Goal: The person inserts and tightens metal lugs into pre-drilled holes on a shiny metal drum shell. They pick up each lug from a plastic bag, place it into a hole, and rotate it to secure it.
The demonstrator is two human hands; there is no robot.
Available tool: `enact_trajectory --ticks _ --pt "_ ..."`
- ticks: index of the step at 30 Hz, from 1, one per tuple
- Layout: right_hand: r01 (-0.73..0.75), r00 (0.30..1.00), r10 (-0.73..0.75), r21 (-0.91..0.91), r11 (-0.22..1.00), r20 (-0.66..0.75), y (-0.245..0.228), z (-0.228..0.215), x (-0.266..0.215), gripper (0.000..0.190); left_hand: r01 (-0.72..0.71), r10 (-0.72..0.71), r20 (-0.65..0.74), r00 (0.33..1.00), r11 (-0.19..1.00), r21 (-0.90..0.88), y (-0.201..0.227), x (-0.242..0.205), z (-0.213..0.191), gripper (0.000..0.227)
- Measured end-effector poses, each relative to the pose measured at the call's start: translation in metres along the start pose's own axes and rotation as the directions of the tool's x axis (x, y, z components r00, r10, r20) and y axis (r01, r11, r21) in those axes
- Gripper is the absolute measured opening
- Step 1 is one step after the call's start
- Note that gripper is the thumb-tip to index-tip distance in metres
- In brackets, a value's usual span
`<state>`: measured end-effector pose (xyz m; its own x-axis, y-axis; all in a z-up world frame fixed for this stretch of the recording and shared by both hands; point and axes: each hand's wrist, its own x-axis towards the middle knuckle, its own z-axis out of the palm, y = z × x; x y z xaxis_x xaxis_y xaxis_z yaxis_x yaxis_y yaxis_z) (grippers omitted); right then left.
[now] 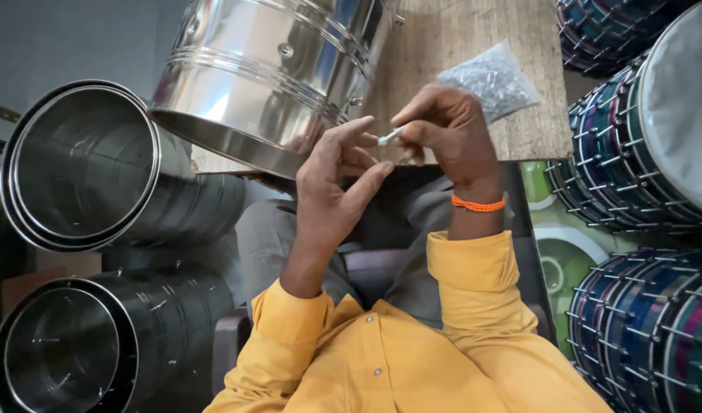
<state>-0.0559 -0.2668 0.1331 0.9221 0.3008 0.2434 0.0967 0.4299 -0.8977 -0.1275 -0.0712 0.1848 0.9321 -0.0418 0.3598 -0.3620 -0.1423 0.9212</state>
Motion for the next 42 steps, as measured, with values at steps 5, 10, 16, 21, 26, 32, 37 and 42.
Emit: enact_trajectory --ticks 5,10,16,21,26,32,37,42 --pt "0.006 0.995 0.002 -0.085 0.996 0.096 -0.007 0.007 0.000 0.008 0.021 -0.021 -0.030 0.999 1.000 -0.003 -0.006 0.000 0.002 0.021" --pt "-0.009 0.992 0.027 -0.141 0.990 0.125 -0.012 0.017 0.007 0.014 -0.123 0.136 -0.054 0.989 0.973 0.196 -0.004 0.004 -0.003 0.018" --pt "0.054 0.979 -0.038 -0.078 0.995 0.199 -0.002 0.038 0.007 0.014 0.048 -0.036 -0.123 0.992 0.994 0.096 -0.009 -0.004 -0.015 0.018" --pt "0.039 0.977 -0.026 -0.059 0.998 0.212 0.000 0.051 0.004 0.018 0.082 -0.094 -0.147 0.985 0.993 -0.085 -0.014 -0.011 -0.028 0.016" --pt "-0.054 0.980 0.091 -0.205 0.977 0.175 -0.005 0.051 0.003 0.011 0.065 -0.061 -0.123 0.991 0.998 0.026 -0.009 -0.016 -0.032 0.017" --pt "-0.148 0.977 0.149 -0.020 0.989 0.155 -0.023 0.051 0.004 0.036 0.099 -0.116 -0.125 0.985 0.986 -0.134 -0.007 -0.016 -0.030 0.015" --pt "-0.081 0.987 0.114 -0.254 0.964 0.117 -0.015 0.053 0.002 0.009 0.059 -0.053 -0.104 0.993 0.997 0.052 -0.007 -0.016 -0.028 0.014" --pt "0.086 0.978 -0.065 -0.096 0.992 0.199 -0.026 0.059 0.000 0.017 0.106 -0.129 -0.108 0.986 0.974 -0.199 -0.010 -0.013 -0.026 0.013"
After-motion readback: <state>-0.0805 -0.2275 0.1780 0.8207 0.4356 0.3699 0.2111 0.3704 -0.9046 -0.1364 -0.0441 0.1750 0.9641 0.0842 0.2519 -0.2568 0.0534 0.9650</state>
